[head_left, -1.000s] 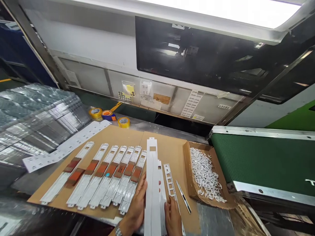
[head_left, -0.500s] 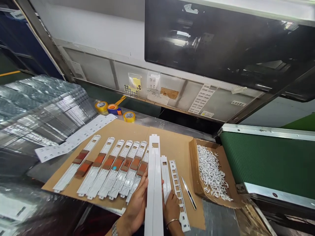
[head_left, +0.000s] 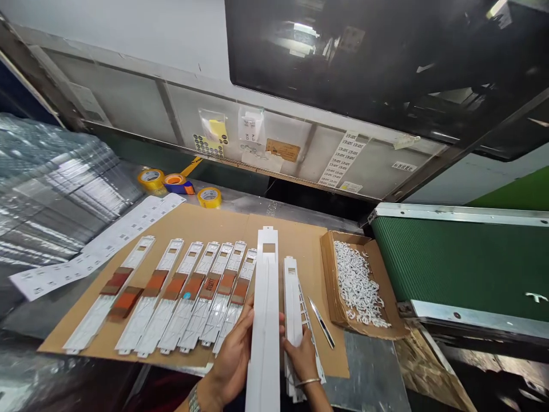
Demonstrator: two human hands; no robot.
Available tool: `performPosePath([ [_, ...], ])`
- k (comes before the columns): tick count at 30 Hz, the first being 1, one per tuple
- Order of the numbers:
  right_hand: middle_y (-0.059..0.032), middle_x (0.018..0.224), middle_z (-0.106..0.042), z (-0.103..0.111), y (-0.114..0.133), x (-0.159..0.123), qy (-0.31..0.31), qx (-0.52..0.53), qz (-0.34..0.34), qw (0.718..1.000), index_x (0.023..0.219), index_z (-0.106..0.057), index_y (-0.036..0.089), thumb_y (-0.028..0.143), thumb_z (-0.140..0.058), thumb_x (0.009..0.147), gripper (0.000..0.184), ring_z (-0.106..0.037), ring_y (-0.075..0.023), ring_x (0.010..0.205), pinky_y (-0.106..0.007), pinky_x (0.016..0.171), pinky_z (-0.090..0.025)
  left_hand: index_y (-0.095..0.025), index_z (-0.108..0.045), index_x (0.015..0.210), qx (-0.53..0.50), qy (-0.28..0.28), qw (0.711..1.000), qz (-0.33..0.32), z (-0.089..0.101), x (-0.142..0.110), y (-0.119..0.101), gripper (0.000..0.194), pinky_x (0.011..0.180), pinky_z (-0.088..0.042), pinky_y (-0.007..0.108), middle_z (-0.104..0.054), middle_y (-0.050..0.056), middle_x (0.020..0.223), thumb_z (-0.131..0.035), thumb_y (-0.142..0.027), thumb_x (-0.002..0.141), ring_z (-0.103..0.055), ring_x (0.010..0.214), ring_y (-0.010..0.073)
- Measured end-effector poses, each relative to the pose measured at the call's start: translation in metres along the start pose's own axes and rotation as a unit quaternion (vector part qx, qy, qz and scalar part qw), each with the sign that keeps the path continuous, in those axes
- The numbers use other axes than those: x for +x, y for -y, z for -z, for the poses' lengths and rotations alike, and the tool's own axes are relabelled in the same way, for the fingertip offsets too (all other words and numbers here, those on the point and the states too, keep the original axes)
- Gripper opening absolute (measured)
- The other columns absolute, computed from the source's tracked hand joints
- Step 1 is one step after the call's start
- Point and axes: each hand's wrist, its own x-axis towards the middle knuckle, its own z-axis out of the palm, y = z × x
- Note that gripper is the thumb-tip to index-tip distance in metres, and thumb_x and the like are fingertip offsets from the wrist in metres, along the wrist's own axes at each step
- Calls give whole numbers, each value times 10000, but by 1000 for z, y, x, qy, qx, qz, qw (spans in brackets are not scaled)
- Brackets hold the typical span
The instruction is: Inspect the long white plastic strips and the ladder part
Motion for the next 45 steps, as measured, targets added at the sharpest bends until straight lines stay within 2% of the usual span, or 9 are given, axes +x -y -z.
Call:
performPosePath([
  [3, -149, 1161, -490, 22, 22, -15, 5, 72, 27, 997, 1159, -311, 118, 430, -437, 787, 502, -491, -209, 1054, -313, 906, -411, -321, -69, 1327, 60, -1, 998, -12, 2, 3, 0, 678, 800, -463, 380, -590, 79, 1044, -503, -331, 807, -589, 893, 250],
  [6, -111, 1264, -421, 47, 47, -33, 28, 169, 46, 984, 1200, -312, 174, 435, -373, 844, 446, -390, -195, 1170, -332, 999, -320, -400, -24, 1304, 181, -21, 982, -41, 2, 6, 0, 775, 726, -479, 351, -556, 56, 1097, -569, -270, 769, -593, 858, 235],
  [10, -100, 1233, -462, 72, 73, -56, 85, 332, 44, 938, 1177, -349, 206, 394, -442, 843, 395, -423, -225, 1136, -372, 967, -351, -386, -73, 1298, 266, -38, 962, -48, -2, 16, 3, 807, 654, -480, 307, -555, 64, 1079, -625, -284, 720, -587, 813, 209],
  [16, -106, 1233, -464, 87, 93, -80, 70, 393, 33, 916, 1170, -367, 220, 404, -497, 811, 424, -436, -244, 1121, -372, 919, -376, -349, -101, 1292, 279, -12, 960, -30, -16, 25, 13, 841, 757, -460, 393, -561, 87, 1051, -668, -314, 672, -573, 877, 261],
  [19, -111, 1184, -509, 88, 97, -89, 64, 415, 24, 907, 1147, -397, 221, 434, -520, 785, 438, -468, -252, 1087, -380, 892, -398, -314, -70, 1306, 274, 7, 962, -16, -23, 26, 18, 918, 784, -444, 408, -566, 105, 1025, -700, -287, 640, -573, 885, 276],
  [25, -121, 1120, -559, 87, 103, -102, -3, 472, -3, 882, 1111, -439, 202, 449, -592, 710, 496, -509, -264, 1040, -402, 885, -402, -315, -101, 1297, 314, 14, 949, -9, -33, 27, 23, 907, 726, -465, 404, -582, 88, 965, -705, -289, 621, -594, 770, 255],
  [31, -128, 1168, -533, 95, 107, -108, -2, 501, 3, 865, 1120, -444, 206, 452, -614, 691, 523, -493, -274, 1064, -423, 898, -388, -277, -235, 1237, 306, 30, 951, -5, -46, 25, 31, 756, 694, -474, 376, -575, 80, 934, -687, -272, 632, -574, 728, 226],
  [37, -114, 1199, -508, 105, 98, -114, 15, 528, 30, 849, 1115, -438, 230, 454, -618, 689, 513, -487, -275, 1075, -415, 890, -395, -258, -217, 1239, 306, 48, 951, -7, -55, 26, 45, 783, 671, -484, 376, -574, 76, 892, -696, -259, 621, -568, 727, 232],
  [45, -103, 1182, -524, 128, 76, -130, 6, 547, 41, 836, 1120, -436, 235, 503, -633, 653, 574, -475, -283, 1085, -382, 876, -402, -201, -374, 1063, 348, 79, 934, 11, -75, 17, 71, 554, 661, -479, 316, -567, 64, 859, -704, -251, 621, -558, 740, 213],
])
